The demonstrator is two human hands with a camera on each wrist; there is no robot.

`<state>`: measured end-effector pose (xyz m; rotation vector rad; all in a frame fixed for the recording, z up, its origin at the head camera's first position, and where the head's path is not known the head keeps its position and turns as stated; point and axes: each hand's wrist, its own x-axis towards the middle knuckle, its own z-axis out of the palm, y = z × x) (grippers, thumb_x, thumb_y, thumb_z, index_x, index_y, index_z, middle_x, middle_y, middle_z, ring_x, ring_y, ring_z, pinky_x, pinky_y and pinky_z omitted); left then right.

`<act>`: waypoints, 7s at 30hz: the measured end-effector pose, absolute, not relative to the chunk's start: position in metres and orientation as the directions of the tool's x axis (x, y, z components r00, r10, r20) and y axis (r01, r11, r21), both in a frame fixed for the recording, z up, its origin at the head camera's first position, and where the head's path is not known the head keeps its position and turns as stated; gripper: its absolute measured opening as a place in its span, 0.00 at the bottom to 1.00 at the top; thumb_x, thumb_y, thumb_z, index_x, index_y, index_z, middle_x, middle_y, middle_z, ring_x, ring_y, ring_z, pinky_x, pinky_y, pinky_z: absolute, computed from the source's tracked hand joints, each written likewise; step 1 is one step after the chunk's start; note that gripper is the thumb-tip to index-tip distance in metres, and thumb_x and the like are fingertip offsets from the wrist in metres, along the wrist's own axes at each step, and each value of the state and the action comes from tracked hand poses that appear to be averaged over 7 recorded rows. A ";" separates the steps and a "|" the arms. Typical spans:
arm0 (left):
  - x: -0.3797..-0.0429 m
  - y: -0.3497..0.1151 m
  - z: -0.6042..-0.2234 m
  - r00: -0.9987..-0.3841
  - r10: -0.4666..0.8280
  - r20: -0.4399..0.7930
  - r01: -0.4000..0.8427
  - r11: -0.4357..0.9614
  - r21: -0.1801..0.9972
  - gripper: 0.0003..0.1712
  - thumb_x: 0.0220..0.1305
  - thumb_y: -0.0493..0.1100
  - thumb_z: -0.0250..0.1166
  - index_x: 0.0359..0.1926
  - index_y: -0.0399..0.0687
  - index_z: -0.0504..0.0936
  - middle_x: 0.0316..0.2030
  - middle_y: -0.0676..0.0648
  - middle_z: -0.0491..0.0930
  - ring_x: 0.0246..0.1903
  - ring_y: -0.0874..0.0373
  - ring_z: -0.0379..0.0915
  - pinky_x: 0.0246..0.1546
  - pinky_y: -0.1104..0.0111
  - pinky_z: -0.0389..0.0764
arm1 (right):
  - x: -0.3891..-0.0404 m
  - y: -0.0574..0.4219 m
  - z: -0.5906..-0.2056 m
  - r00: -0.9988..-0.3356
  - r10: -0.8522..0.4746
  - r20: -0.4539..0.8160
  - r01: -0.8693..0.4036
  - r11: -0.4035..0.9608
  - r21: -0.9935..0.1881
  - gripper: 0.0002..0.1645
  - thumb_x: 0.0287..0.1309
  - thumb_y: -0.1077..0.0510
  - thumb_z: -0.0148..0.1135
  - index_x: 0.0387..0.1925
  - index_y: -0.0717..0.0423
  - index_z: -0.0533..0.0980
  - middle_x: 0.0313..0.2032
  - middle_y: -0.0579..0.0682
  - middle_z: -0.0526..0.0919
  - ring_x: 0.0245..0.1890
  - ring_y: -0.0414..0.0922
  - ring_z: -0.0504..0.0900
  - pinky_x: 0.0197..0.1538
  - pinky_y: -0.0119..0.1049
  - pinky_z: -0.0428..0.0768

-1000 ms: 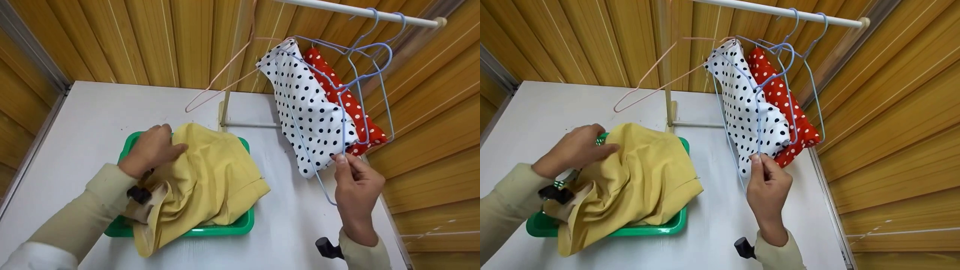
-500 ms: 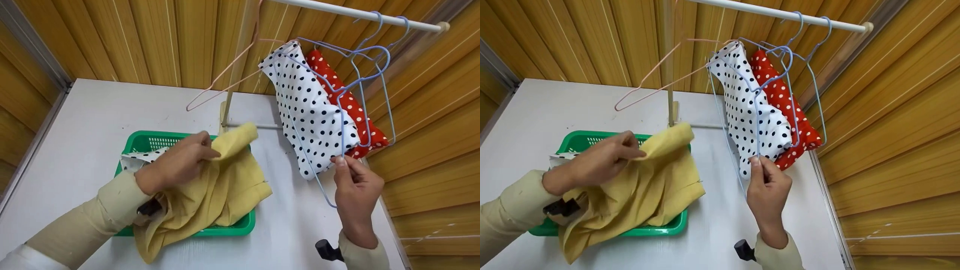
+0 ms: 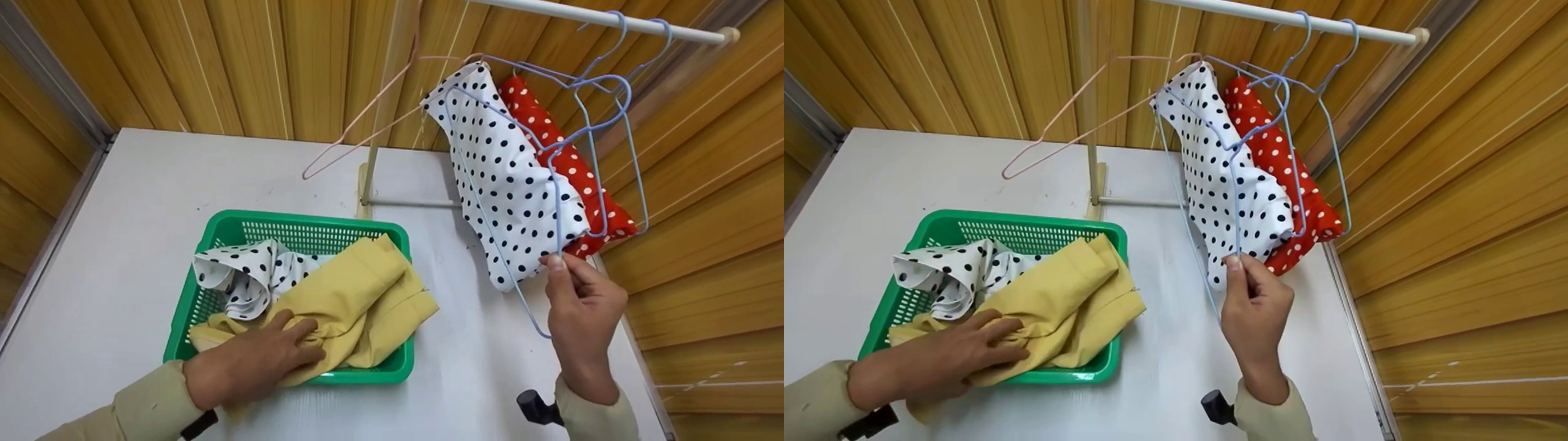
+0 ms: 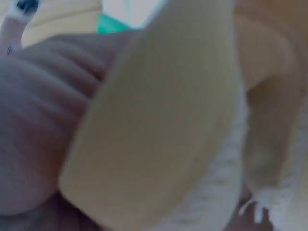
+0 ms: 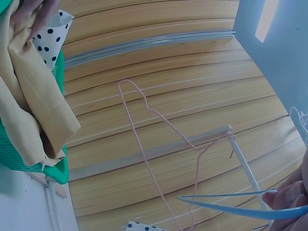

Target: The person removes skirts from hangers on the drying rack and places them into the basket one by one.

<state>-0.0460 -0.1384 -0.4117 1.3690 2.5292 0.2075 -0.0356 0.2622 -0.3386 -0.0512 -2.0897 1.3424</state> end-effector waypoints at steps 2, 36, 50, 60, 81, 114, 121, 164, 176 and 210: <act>-0.054 -0.139 -0.406 -0.491 0.852 -0.182 0.794 0.523 0.309 0.25 0.57 0.30 0.73 0.50 0.61 0.86 0.52 0.49 0.77 0.47 0.49 0.72 0.37 0.60 0.84 | -0.036 0.263 -0.337 -0.789 0.360 0.498 -0.295 0.488 -0.821 0.13 0.71 0.70 0.57 0.38 0.77 0.84 0.13 0.43 0.67 0.13 0.40 0.61 0.16 0.34 0.55; -0.064 -0.177 -0.449 -0.620 0.765 0.172 0.782 0.585 0.216 0.06 0.65 0.33 0.67 0.36 0.48 0.88 0.50 0.46 0.81 0.61 0.46 0.76 0.59 0.54 0.85 | -0.032 0.266 -0.346 -0.801 0.346 0.488 -0.268 0.522 -0.810 0.11 0.70 0.71 0.59 0.40 0.74 0.85 0.14 0.43 0.69 0.14 0.38 0.62 0.17 0.33 0.57; -0.016 -0.250 -0.471 -0.867 0.473 0.158 0.498 0.836 0.229 0.34 0.74 0.54 0.63 0.78 0.71 0.66 0.82 0.57 0.56 0.85 0.55 0.26 0.79 0.73 0.18 | -0.028 0.271 -0.345 -0.810 0.370 0.455 -0.219 0.529 -0.820 0.11 0.71 0.69 0.59 0.42 0.72 0.86 0.15 0.43 0.68 0.15 0.39 0.62 0.17 0.33 0.58; -0.017 -0.261 -0.489 -0.952 0.056 -0.302 -0.196 0.647 0.737 0.47 0.84 0.62 0.35 0.81 0.44 0.19 0.82 0.33 0.21 0.80 0.28 0.18 0.74 0.27 0.35 | -0.032 0.271 -0.338 -0.817 0.371 0.441 -0.206 0.527 -0.825 0.12 0.72 0.68 0.58 0.41 0.73 0.85 0.15 0.43 0.67 0.15 0.39 0.61 0.17 0.33 0.58; -0.020 -0.259 -0.485 -0.817 0.014 -0.576 -0.461 0.584 0.669 0.50 0.77 0.74 0.25 0.82 0.48 0.21 0.83 0.34 0.30 0.82 0.30 0.34 0.75 0.31 0.46 | -0.061 0.265 -0.303 -0.839 0.423 0.343 -0.043 0.576 -0.816 0.15 0.74 0.59 0.59 0.43 0.64 0.88 0.17 0.40 0.74 0.19 0.39 0.69 0.22 0.25 0.68; -0.020 -0.255 -0.490 -0.806 0.013 -0.592 -0.496 0.531 0.687 0.52 0.78 0.73 0.24 0.82 0.42 0.24 0.83 0.32 0.33 0.81 0.34 0.39 0.77 0.33 0.45 | -0.146 0.250 -0.266 -0.887 0.390 0.247 0.059 0.626 -0.777 0.21 0.77 0.50 0.54 0.48 0.59 0.88 0.27 0.35 0.80 0.30 0.39 0.76 0.31 0.26 0.74; -0.020 -0.253 -0.489 -0.811 0.009 -0.585 -0.493 0.528 0.691 0.51 0.78 0.72 0.24 0.82 0.43 0.25 0.83 0.32 0.34 0.80 0.35 0.40 0.77 0.33 0.46 | -0.155 0.244 -0.273 -0.893 0.364 0.266 0.043 0.656 -0.753 0.21 0.77 0.51 0.54 0.48 0.59 0.88 0.24 0.38 0.79 0.26 0.38 0.76 0.28 0.24 0.73; -0.016 -0.252 -0.493 -0.845 -0.006 -0.535 -0.467 0.496 0.732 0.48 0.80 0.69 0.25 0.83 0.41 0.29 0.83 0.32 0.40 0.75 0.39 0.49 0.78 0.34 0.48 | -0.158 0.243 -0.285 -0.991 0.113 0.077 0.044 0.795 -0.605 0.39 0.78 0.36 0.41 0.75 0.57 0.62 0.75 0.59 0.70 0.74 0.59 0.69 0.72 0.67 0.69; -0.018 -0.252 -0.492 -0.837 -0.005 -0.547 -0.474 0.505 0.721 0.49 0.80 0.70 0.24 0.83 0.40 0.28 0.83 0.32 0.38 0.79 0.37 0.43 0.78 0.34 0.46 | -0.145 0.277 -0.276 -0.983 0.148 0.111 0.054 0.804 -0.592 0.38 0.79 0.37 0.40 0.75 0.59 0.62 0.74 0.62 0.69 0.74 0.64 0.66 0.73 0.72 0.63; -0.016 -0.253 -0.492 -0.838 0.004 -0.545 -0.470 0.502 0.726 0.49 0.79 0.70 0.24 0.83 0.41 0.30 0.82 0.32 0.42 0.72 0.40 0.51 0.77 0.34 0.52 | -0.150 0.369 -0.260 -0.968 0.216 -0.126 0.250 0.831 -0.497 0.43 0.77 0.34 0.45 0.77 0.60 0.61 0.70 0.69 0.68 0.67 0.69 0.68 0.64 0.65 0.78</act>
